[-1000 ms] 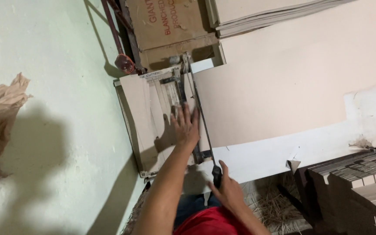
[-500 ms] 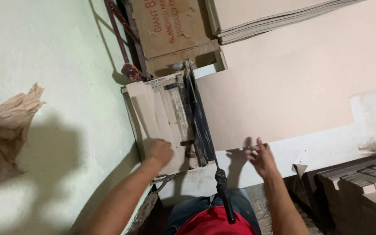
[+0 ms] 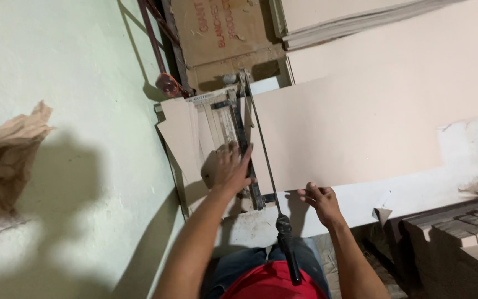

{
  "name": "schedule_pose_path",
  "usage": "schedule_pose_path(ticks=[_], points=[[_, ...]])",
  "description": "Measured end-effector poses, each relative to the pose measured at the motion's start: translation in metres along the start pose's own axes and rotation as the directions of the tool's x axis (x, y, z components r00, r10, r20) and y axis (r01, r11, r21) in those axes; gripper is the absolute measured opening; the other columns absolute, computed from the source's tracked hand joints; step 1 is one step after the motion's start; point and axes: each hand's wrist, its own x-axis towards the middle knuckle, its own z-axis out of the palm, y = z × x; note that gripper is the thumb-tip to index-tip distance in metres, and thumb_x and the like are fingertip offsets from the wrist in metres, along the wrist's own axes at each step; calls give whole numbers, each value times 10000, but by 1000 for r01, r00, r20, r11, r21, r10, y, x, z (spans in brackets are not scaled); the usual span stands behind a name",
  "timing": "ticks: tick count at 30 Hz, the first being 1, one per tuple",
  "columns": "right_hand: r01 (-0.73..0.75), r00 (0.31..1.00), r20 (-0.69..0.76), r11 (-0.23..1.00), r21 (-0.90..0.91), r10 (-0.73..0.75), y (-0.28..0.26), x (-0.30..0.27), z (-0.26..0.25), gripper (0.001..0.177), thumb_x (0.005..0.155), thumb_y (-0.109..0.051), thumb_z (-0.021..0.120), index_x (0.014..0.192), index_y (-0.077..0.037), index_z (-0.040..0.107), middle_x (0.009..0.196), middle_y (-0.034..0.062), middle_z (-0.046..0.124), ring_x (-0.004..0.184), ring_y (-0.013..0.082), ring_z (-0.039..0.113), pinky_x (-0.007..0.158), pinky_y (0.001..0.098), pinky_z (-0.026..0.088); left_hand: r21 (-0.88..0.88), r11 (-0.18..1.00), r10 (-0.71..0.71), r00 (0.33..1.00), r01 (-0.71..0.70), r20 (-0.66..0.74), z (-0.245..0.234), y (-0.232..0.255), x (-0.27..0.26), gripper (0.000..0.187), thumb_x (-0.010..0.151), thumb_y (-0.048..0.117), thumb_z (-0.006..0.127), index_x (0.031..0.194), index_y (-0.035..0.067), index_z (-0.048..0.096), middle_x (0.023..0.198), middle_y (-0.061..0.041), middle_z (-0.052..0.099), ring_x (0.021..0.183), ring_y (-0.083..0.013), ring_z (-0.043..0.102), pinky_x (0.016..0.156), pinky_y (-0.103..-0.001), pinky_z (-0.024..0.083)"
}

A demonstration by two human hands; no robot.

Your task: The person uses a manual paper cutter to trim large sheets of paper. They align each sheet against the guide, pull down the cutting lever to slice the paper, and then remove the trimmed piece. The process is repeated for multiple sheets throughout the clip.

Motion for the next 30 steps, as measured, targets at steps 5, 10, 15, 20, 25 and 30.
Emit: schedule_pose_path(ticks=[5, 10, 15, 20, 25, 30], points=[[-33, 992, 83, 839, -543, 92, 1, 12, -19, 482, 1027, -446, 600, 1085, 11, 743, 844, 221, 758, 779, 387, 768, 697, 560, 637, 102, 945, -323, 938, 312, 125, 29, 34, 42, 1089, 900, 475, 745, 1662, 113, 55, 1680, -325, -47, 1540, -528, -51, 1187, -692, 83], [179, 972, 204, 194, -965, 114, -73, -128, 69, 722, 908, -692, 526, 1494, -326, 316, 732, 71, 771, 718, 295, 765, 760, 435, 580, 154, 927, -361, 926, 343, 109, 52, 29, 63, 1232, 836, 501, 806, 1643, 49, -8, 1671, -308, -129, 1529, -528, -80, 1176, -723, 103], [203, 970, 187, -95, -975, 154, 38, -120, 64, 1027, 979, -589, 566, 1666, -195, -87, 783, 50, 735, 614, 298, 694, 517, 410, 533, 176, 924, -363, 922, 339, 131, 45, 29, 66, 1318, 810, 486, 846, 1643, 71, -88, 1645, -335, -202, 1507, -565, -110, 1177, -726, 105], [300, 920, 312, -86, -950, -236, 143, -49, 19, 914, 953, -256, 633, 1665, -199, 62, 857, 120, 658, 560, 355, 646, 482, 493, 494, 96, 944, -328, 928, 316, 177, 32, 38, 57, 1306, 861, 417, 831, 1630, 106, -177, 1632, -359, -215, 1505, -572, -128, 1194, -703, 68], [304, 933, 301, -15, -953, -198, 139, -40, 24, 915, 935, -229, 600, 1654, -215, 33, 1000, 148, 685, 709, 379, 680, 608, 521, 524, 90, 946, -321, 941, 312, 106, 31, 32, 62, 1294, 841, 436, 840, 1639, 110, -126, 1644, -362, -161, 1511, -569, -89, 1195, -703, 63], [216, 975, 215, 18, -976, -58, 120, -55, 23, 868, 959, -154, 504, 1656, -296, 6, 1118, 189, 683, 870, 474, 709, 712, 589, 542, 95, 952, -295, 955, 291, 24, 45, 29, 56, 1304, 817, 511, 851, 1645, 116, -76, 1650, -352, -129, 1515, -560, -40, 1192, -666, 135]])
